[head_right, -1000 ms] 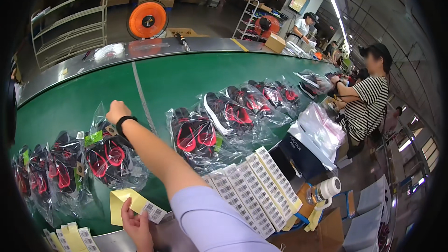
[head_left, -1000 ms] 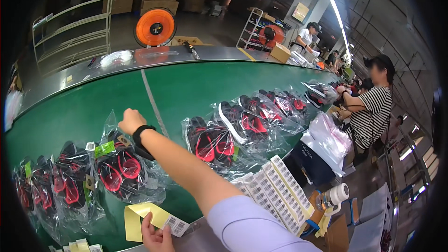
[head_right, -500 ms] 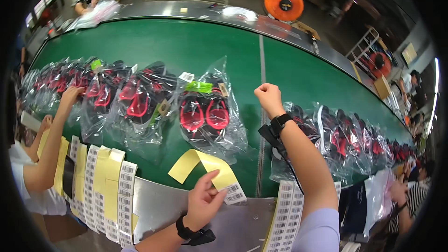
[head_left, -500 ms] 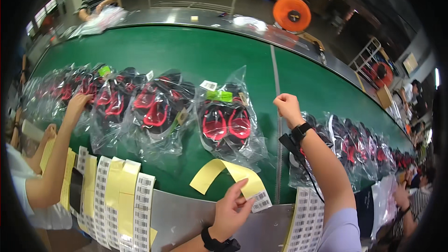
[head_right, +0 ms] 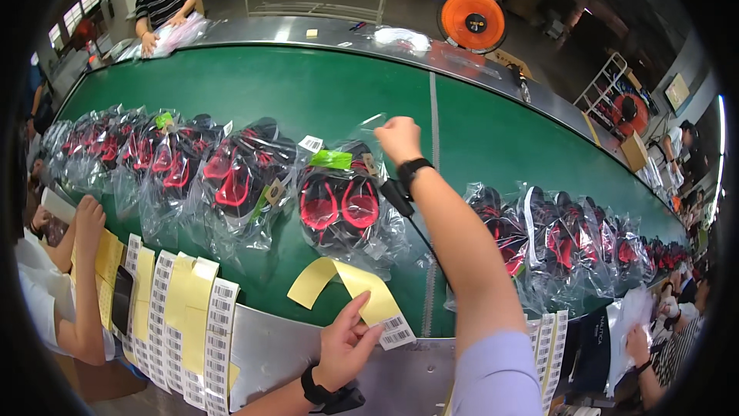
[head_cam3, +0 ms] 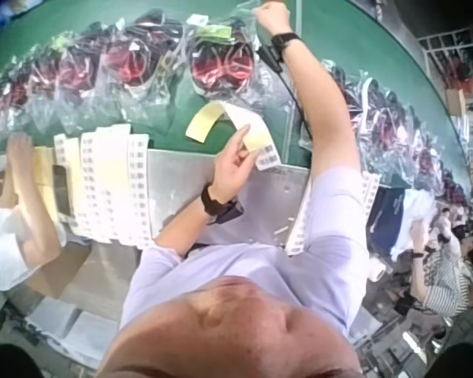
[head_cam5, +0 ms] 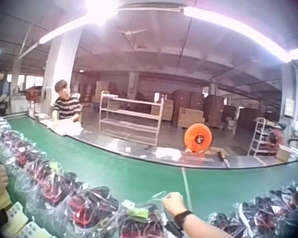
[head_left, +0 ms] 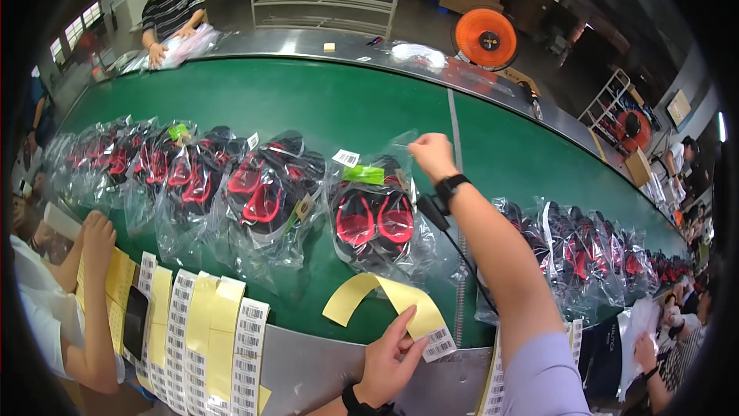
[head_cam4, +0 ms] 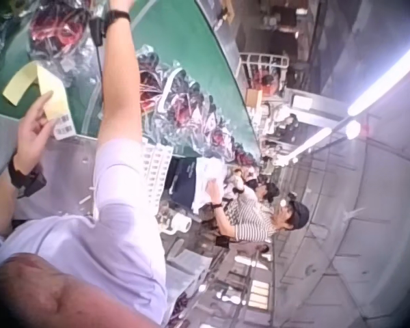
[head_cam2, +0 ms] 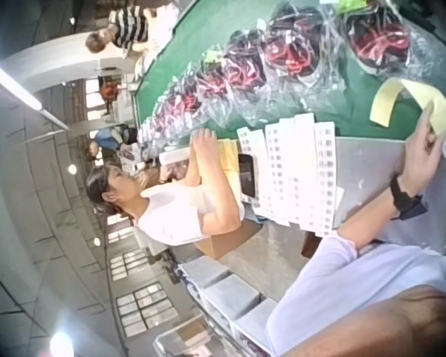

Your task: The recorder is peeling barcode stickers from a sheet and applying them to plastic bags containing finished shoes on a conveyor belt.

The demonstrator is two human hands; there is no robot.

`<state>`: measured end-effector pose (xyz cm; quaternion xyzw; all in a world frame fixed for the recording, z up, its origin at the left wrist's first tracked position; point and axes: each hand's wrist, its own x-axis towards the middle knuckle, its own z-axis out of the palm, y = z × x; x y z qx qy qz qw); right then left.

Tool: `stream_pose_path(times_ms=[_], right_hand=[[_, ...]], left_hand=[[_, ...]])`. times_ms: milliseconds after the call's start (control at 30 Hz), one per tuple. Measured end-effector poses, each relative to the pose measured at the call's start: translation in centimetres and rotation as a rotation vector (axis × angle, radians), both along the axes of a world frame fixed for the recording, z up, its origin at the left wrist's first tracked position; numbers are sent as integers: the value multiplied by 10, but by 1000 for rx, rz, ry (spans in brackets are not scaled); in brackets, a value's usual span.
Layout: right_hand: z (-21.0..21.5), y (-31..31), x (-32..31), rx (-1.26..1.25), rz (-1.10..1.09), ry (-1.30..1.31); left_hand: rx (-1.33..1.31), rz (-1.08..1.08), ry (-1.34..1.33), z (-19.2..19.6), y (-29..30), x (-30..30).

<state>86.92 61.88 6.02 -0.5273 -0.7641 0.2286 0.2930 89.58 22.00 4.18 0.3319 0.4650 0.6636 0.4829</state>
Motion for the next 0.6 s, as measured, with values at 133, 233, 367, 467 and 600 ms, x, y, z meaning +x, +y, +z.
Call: stream_pose_path(times_ms=[133,233,367,467,600], right_hand=[[-6,-28,84,-405,-17,317],[-6,-59,125,-577,7,496],[19,-111,146,-409,40,492],[73,-188,153,-447,217,321],[74,-258,170,-620,499,260]], left_hand=[[18,-6,-7,7,7,-2],[-11,-54,81,8,6,-9],[-27,1,80,4,7,-7],[-22,20,28,6,13,0],[-27,-29,60,9,11,-3]])
